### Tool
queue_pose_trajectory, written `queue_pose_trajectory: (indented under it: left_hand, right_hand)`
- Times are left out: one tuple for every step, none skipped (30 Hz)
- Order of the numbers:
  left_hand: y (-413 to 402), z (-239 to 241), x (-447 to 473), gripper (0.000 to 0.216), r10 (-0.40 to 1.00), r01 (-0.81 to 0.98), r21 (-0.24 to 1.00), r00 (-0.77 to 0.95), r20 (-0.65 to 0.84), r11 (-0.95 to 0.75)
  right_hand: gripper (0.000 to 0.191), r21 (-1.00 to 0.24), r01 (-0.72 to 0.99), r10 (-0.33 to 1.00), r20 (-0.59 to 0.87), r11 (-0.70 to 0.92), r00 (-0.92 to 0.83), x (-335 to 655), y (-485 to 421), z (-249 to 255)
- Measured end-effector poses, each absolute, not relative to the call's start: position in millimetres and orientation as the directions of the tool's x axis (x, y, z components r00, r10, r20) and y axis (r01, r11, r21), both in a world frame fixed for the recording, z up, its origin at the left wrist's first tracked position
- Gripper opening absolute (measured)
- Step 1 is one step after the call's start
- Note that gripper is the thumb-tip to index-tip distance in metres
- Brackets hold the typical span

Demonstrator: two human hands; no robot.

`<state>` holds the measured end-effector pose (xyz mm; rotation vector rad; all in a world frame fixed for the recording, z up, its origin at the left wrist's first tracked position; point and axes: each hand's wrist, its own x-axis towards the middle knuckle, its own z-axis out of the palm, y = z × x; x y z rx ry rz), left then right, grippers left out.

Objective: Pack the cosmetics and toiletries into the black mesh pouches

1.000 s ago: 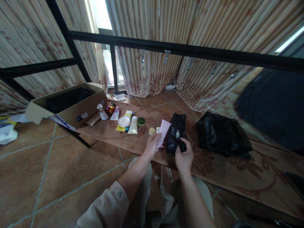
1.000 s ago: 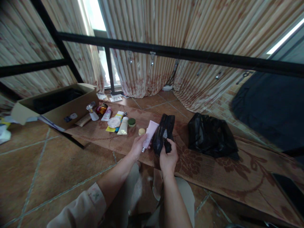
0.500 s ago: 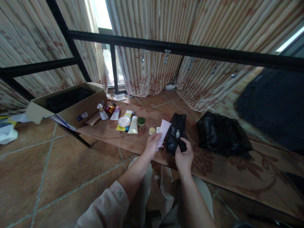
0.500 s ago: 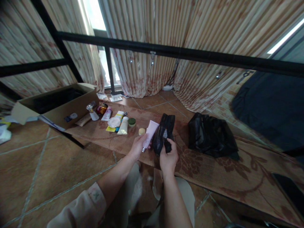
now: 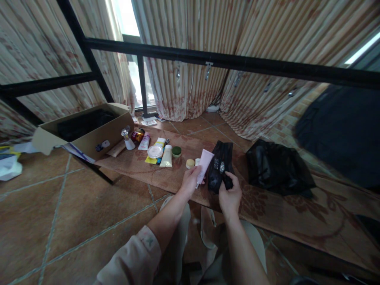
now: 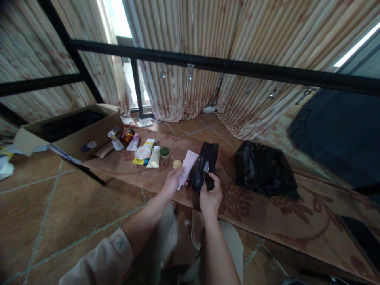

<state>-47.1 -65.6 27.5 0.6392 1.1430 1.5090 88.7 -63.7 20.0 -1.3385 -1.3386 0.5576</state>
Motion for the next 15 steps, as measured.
queue_pose_trajectory:
  left_hand:
    - [-65.5, 26.9, -47.1, 0.035, 0.946, -0.429, 0.902, -0.270, -0.180, 0.049]
    - [-65.3, 26.3, -47.2, 0.035, 0.945, -0.429, 0.902, -0.270, -0.182, 0.051]
    - [-65.0, 25.7, -47.3, 0.035, 0.945, -0.429, 0.902, -0.270, -0.183, 0.052]
    - [-64.7, 25.2, -47.3, 0.035, 0.945, -0.428, 0.902, -0.270, -0.183, 0.053]
    - [-64.4, 24.7, -47.4, 0.035, 0.945, -0.428, 0.902, -0.269, -0.184, 0.053]
    - [-64.1, 24.3, -47.4, 0.034, 0.945, -0.429, 0.902, -0.269, -0.184, 0.053]
    - [-63.8, 24.0, -47.4, 0.034, 0.945, -0.429, 0.902, -0.271, -0.184, 0.053]
    - [-63.6, 23.8, -47.4, 0.034, 0.944, -0.430, 0.901, -0.273, -0.185, 0.052]
    - [-63.4, 23.6, -47.4, 0.034, 0.944, -0.431, 0.901, -0.275, -0.185, 0.051]
    - [-63.3, 23.5, -47.5, 0.035, 0.944, -0.431, 0.901, -0.275, -0.184, 0.050]
    - [-63.2, 23.4, -47.5, 0.035, 0.945, -0.429, 0.902, -0.272, -0.183, 0.051]
    - [-63.1, 23.4, -47.6, 0.035, 0.945, -0.428, 0.902, -0.271, -0.182, 0.051]
    - [-63.0, 23.5, -47.7, 0.035, 0.946, -0.426, 0.903, -0.270, -0.182, 0.052]
    - [-62.9, 23.6, -47.8, 0.035, 0.945, -0.424, 0.904, -0.271, -0.183, 0.053]
    - [-62.9, 23.7, -47.9, 0.036, 0.944, -0.420, 0.906, -0.271, -0.185, 0.057]
  right_hand:
    - [0.035, -0.890, 0.381, 0.899, 0.359, 0.250, 0.250, 88.6, -63.7, 19.9]
    - [0.035, -0.890, 0.381, 0.899, 0.360, 0.251, 0.250, 88.6, -63.6, 19.7]
    - [0.035, -0.890, 0.381, 0.898, 0.361, 0.251, 0.250, 88.6, -63.5, 19.5]
    - [0.036, -0.890, 0.379, 0.899, 0.361, 0.252, 0.249, 88.7, -63.3, 19.2]
    - [0.036, -0.891, 0.377, 0.899, 0.360, 0.253, 0.248, 88.8, -63.0, 18.8]
    - [0.036, -0.891, 0.376, 0.900, 0.360, 0.253, 0.246, 88.8, -62.8, 18.5]
    - [0.036, -0.892, 0.375, 0.900, 0.359, 0.253, 0.246, 88.9, -62.7, 18.2]
    - [0.037, -0.892, 0.375, 0.901, 0.358, 0.252, 0.246, 89.0, -62.6, 17.9]
    - [0.037, -0.893, 0.375, 0.901, 0.356, 0.250, 0.246, 89.1, -62.6, 17.8]
    - [0.037, -0.893, 0.375, 0.902, 0.354, 0.248, 0.246, 89.1, -62.6, 17.7]
    - [0.037, -0.894, 0.375, 0.903, 0.352, 0.246, 0.247, 89.2, -62.7, 17.6]
    - [0.037, -0.895, 0.375, 0.903, 0.350, 0.244, 0.248, 89.2, -62.8, 17.7]
    - [0.037, -0.895, 0.374, 0.904, 0.350, 0.244, 0.247, 89.2, -63.0, 17.7]
    - [0.037, -0.894, 0.374, 0.903, 0.352, 0.246, 0.246, 89.2, -63.1, 17.8]
    - [0.037, -0.893, 0.374, 0.903, 0.354, 0.250, 0.245, 89.1, -63.3, 18.0]
